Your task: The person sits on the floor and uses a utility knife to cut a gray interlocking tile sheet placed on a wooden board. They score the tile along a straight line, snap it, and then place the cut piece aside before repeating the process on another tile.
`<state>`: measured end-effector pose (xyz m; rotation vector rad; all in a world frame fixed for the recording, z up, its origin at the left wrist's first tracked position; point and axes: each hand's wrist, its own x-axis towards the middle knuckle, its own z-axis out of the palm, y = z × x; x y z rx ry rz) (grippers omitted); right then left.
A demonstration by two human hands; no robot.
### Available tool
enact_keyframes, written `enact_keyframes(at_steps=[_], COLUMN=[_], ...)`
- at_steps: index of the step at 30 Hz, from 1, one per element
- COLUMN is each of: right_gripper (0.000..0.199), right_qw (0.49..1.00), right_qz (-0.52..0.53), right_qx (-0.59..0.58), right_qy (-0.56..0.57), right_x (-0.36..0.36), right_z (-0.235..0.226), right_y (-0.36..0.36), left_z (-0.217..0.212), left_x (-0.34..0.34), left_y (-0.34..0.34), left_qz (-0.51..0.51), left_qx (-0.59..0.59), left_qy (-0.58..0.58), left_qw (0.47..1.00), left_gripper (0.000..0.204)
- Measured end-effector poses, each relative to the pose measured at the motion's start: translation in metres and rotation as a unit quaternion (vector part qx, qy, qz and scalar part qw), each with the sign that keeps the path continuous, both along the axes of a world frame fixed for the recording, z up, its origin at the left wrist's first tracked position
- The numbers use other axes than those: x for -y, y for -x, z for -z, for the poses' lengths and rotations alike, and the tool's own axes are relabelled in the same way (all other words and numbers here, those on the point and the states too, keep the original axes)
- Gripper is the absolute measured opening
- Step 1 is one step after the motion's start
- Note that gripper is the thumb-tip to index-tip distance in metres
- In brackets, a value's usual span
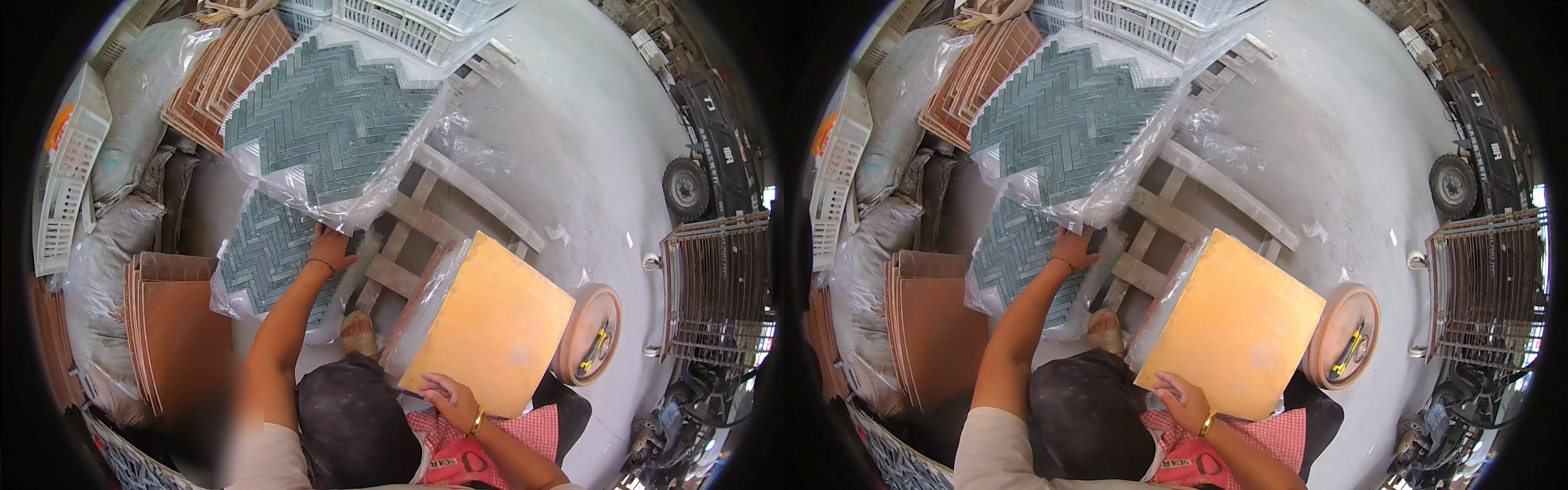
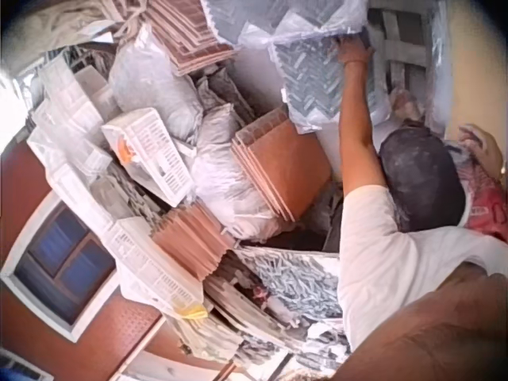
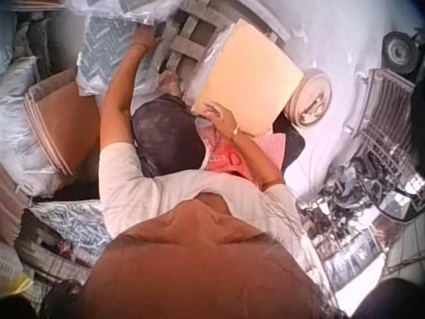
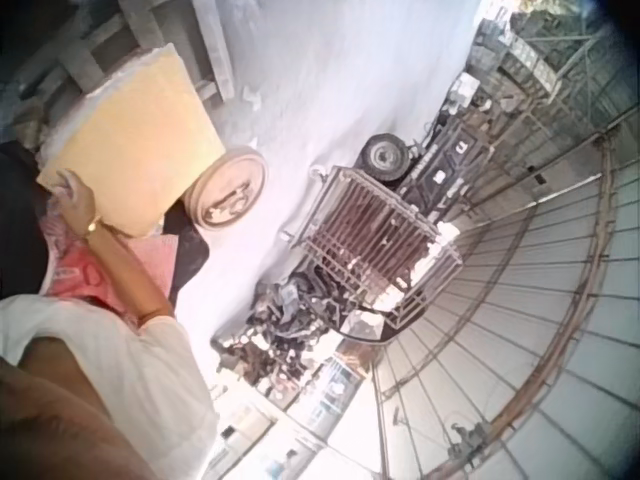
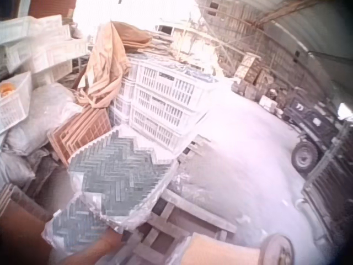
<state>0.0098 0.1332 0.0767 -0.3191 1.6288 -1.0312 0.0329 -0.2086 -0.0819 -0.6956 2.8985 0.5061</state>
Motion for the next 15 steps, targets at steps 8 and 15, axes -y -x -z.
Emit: enact_keyframes(at_steps=[8,15], right_gripper=[0.034,0.035], right_qw=[0.994,0.98], right_qz=[0.044,0.093], right_qx=[-0.095,-0.175], right_qy=[0.015,0.019], right_x=[-0.029,-0.06], right_z=[0.012,0.009], right_y=[-0.001,0.009], left_z=[0.023,0.021], left_x=[-0.004,-0.004], left_y=[-0.005,-0.003], left_qz=[-0.029,-0.017], left_qx=[-0.059,-0.027], left_qy=[-0.028,-0.027], left_qw=[0.997,0.999], left_gripper=[0.063,0.061])
